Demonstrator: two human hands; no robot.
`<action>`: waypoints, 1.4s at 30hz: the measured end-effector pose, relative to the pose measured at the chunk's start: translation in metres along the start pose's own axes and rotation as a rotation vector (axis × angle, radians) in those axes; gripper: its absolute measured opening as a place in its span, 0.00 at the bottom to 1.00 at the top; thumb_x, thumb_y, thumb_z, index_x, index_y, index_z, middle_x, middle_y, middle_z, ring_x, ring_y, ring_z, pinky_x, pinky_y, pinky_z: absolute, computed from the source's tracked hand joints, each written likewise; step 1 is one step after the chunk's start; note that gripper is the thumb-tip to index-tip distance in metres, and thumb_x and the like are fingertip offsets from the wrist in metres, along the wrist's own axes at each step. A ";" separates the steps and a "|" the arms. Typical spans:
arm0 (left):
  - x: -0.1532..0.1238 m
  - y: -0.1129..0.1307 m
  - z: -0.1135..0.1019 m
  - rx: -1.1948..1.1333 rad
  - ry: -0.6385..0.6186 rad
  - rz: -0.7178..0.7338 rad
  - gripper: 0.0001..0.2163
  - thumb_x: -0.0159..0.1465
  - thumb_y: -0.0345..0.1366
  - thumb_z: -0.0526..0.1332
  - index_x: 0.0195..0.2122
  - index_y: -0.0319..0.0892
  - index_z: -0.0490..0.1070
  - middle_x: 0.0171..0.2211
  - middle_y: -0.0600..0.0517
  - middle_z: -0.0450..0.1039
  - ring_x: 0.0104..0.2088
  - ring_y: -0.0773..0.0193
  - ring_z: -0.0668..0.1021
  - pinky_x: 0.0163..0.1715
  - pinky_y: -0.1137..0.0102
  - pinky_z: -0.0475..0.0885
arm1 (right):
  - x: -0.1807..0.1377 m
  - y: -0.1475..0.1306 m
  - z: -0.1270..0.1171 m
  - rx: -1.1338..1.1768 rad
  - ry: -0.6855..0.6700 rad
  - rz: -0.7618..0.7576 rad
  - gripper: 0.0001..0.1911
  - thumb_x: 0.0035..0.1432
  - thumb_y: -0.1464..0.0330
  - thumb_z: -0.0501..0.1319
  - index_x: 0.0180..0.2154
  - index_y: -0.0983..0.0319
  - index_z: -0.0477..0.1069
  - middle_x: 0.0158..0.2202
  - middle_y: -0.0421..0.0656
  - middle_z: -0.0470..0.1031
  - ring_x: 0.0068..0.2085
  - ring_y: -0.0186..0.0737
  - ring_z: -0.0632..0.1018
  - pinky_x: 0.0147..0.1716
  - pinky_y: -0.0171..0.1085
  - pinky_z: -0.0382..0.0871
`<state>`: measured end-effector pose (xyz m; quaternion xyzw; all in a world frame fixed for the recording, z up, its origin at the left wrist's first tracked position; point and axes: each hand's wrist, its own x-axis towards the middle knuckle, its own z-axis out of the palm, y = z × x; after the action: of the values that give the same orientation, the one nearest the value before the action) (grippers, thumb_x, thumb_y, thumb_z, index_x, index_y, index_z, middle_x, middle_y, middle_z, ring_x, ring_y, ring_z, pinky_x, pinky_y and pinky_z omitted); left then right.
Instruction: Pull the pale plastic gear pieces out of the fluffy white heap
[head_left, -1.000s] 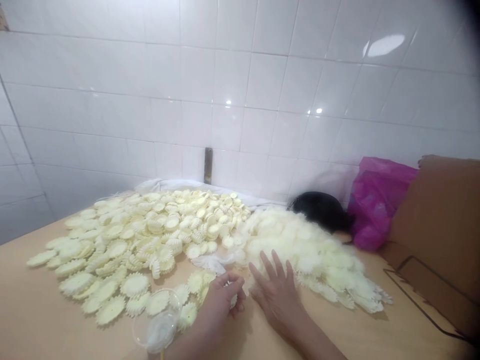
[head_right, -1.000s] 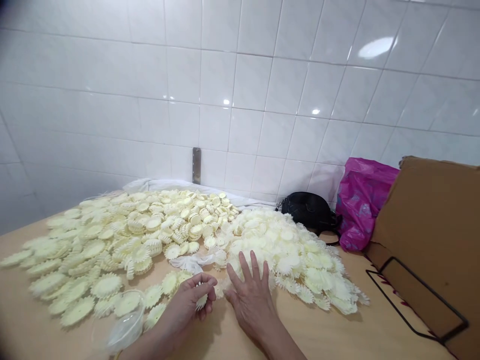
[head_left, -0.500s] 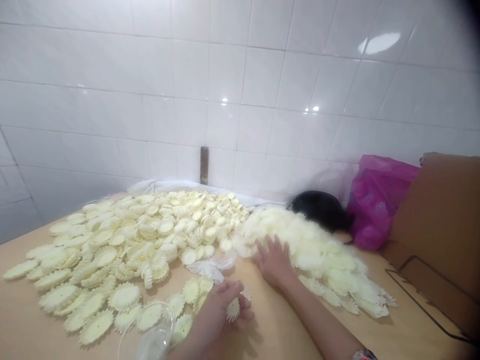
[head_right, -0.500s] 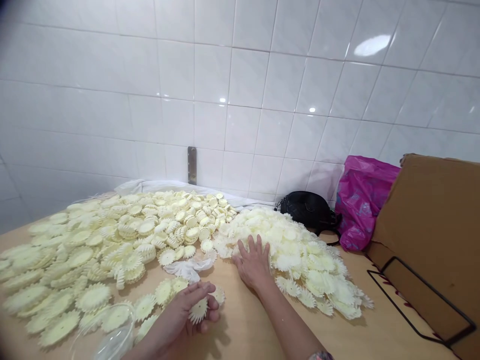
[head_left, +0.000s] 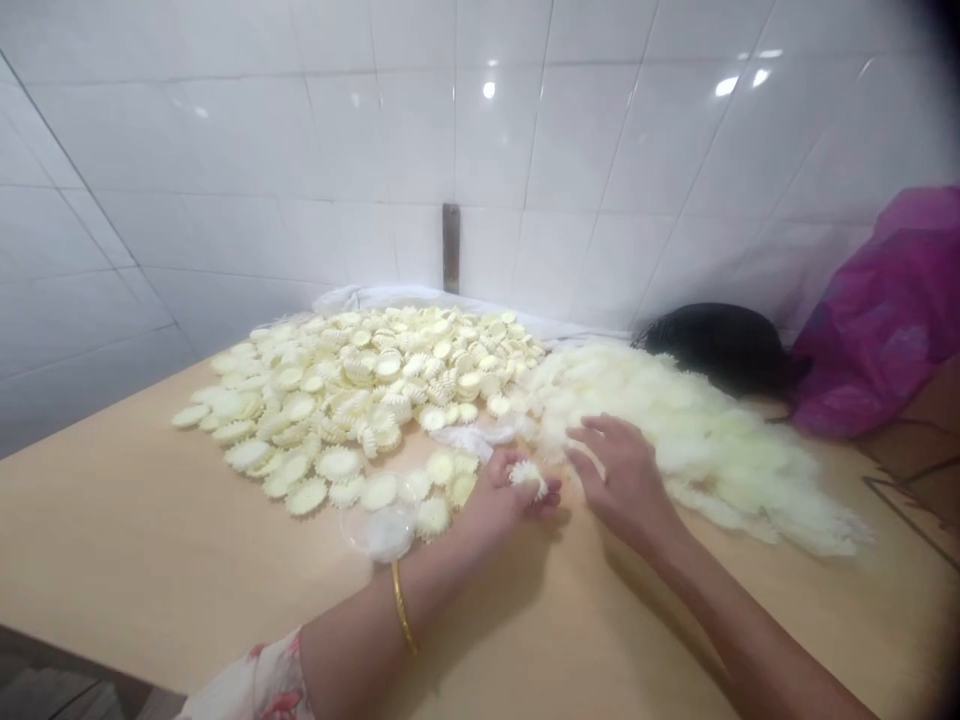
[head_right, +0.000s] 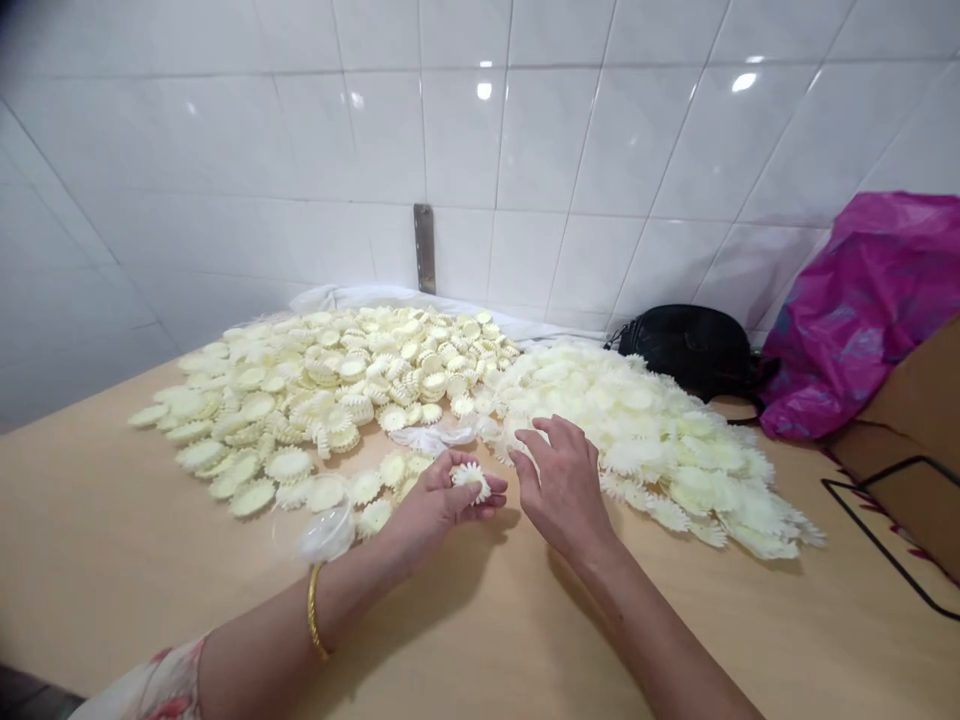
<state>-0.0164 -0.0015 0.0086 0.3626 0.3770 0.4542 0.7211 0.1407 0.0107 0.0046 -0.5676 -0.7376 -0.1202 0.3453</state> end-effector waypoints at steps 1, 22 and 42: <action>0.000 0.001 0.000 0.017 -0.010 0.009 0.13 0.51 0.27 0.62 0.33 0.41 0.58 0.27 0.50 0.74 0.28 0.65 0.76 0.34 0.65 0.70 | -0.002 -0.004 -0.003 0.109 -0.002 0.016 0.11 0.57 0.67 0.53 0.37 0.62 0.73 0.42 0.49 0.73 0.47 0.48 0.69 0.45 0.46 0.62; 0.005 -0.008 -0.005 -0.105 -0.080 -0.118 0.04 0.52 0.31 0.63 0.26 0.35 0.70 0.21 0.52 0.67 0.21 0.71 0.69 0.24 0.74 0.64 | -0.025 -0.029 -0.009 0.529 -0.098 0.063 0.06 0.56 0.69 0.56 0.34 0.60 0.72 0.32 0.43 0.74 0.36 0.41 0.73 0.36 0.40 0.66; 0.004 -0.006 -0.006 0.047 -0.042 0.008 0.08 0.51 0.35 0.63 0.22 0.36 0.67 0.16 0.54 0.64 0.17 0.72 0.66 0.20 0.74 0.59 | -0.020 -0.036 -0.013 1.155 -0.380 0.454 0.09 0.54 0.63 0.59 0.33 0.62 0.71 0.26 0.41 0.75 0.29 0.39 0.75 0.31 0.37 0.69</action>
<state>-0.0178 0.0012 -0.0002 0.3906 0.3707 0.4404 0.7183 0.1145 -0.0236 0.0091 -0.4438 -0.5936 0.4744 0.4751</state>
